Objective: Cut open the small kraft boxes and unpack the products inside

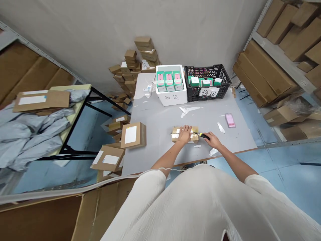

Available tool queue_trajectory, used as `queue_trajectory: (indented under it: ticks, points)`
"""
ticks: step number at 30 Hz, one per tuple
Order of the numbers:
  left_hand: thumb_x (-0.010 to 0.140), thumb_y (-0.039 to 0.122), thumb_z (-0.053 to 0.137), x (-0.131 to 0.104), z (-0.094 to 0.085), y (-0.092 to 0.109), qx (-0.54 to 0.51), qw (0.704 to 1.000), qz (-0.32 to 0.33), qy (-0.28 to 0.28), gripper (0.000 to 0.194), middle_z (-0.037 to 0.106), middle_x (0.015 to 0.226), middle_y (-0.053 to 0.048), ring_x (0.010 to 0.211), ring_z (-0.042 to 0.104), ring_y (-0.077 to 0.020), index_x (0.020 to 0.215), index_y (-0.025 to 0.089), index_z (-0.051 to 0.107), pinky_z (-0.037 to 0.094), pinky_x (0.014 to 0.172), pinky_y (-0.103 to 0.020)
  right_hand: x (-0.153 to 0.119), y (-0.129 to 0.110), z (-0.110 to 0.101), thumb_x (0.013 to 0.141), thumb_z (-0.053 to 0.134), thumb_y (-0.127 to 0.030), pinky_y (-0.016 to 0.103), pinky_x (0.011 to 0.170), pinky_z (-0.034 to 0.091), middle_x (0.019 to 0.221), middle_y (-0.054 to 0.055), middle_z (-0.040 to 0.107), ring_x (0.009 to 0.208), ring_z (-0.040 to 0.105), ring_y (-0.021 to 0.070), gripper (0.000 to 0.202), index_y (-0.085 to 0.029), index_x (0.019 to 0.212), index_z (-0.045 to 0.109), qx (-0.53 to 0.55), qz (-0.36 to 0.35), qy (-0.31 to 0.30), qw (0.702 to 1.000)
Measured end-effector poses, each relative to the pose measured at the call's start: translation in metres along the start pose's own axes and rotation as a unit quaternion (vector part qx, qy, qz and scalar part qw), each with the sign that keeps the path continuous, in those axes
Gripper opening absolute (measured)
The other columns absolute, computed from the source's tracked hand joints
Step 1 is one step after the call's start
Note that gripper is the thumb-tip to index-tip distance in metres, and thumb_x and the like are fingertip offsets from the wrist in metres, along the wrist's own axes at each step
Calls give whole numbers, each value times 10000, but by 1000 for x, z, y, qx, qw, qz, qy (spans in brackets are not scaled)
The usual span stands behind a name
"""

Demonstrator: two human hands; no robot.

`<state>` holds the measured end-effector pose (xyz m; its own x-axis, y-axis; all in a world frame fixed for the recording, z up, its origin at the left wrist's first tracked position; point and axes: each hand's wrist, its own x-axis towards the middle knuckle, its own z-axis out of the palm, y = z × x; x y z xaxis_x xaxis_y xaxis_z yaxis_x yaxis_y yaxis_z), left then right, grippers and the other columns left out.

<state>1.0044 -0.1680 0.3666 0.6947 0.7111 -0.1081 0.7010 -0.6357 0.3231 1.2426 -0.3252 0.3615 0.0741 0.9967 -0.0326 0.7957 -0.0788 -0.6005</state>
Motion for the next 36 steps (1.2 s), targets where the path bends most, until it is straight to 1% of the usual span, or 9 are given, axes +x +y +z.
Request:
queue_trajectory:
  ticks: [10,13,17,21,24,27,30,33,36]
  points:
    - [1101,306,384,-7,2,1,18,1000,-13,2,599,483,1702,-182,1642,344,-338,1685,184,436,178,1367,-568,-1,6,-13,1063,558,-349,406,965,559,1257,119,710,1136,679,299,427,-276,1467,674,-43,-20,10,999]
    - [1103,308,382,-11,0,2,22,1000,-20,4,585,487,1701,-178,1635,356,-336,1671,189,458,191,1365,-556,3,12,-16,1037,576,-332,417,978,552,1276,125,709,1178,667,315,412,-258,1427,689,-50,-7,17,999]
    - [1092,297,396,-12,-3,4,6,1000,-20,9,571,519,1671,-184,1625,374,-336,1646,191,491,198,1365,-552,11,25,-17,1018,568,-357,436,1005,545,1287,140,696,1177,657,329,427,-235,1410,684,-23,20,49,998]
    - [1042,302,476,-10,-1,3,-44,999,-25,-3,629,432,1736,-195,1676,277,-356,1656,167,463,157,1372,-599,20,35,-12,983,594,-401,482,1061,539,1279,141,691,1179,655,337,448,-225,1385,682,29,46,62,997]
    - [992,340,573,-14,1,-6,-64,998,-22,7,690,358,1780,-178,1703,209,-345,1657,202,453,130,1374,-615,25,34,-6,969,605,-450,504,1096,537,1261,141,695,1191,661,329,466,-211,1361,688,85,78,80,990]
    - [943,472,696,-32,-3,-22,-60,997,-36,29,781,288,1808,-165,1712,165,-353,1650,248,452,107,1369,-628,28,26,1,956,624,-504,503,1128,525,1279,143,712,1236,662,321,487,-212,1338,706,134,79,76,985]
    - [843,581,827,-61,-10,-39,-50,995,-76,43,988,204,1825,-192,1709,128,-404,1675,257,402,133,1354,-651,30,13,8,956,631,-538,501,1127,529,1331,124,734,1267,664,313,486,-246,1336,707,186,79,59,978]
    - [802,562,880,-89,-14,-52,-64,990,-116,49,1094,158,1827,-210,1688,171,-447,1702,246,345,221,1336,-646,32,0,18,969,615,-568,494,1104,544,1330,99,757,1230,696,296,488,-263,1343,689,233,85,34,968]
    - [887,458,817,-103,-12,-58,-117,981,-146,40,984,185,1815,-213,1624,349,-430,1713,238,329,395,1273,-564,36,-12,27,980,602,-586,485,1099,549,1309,91,774,1227,713,286,503,-255,1354,663,257,80,14,963]
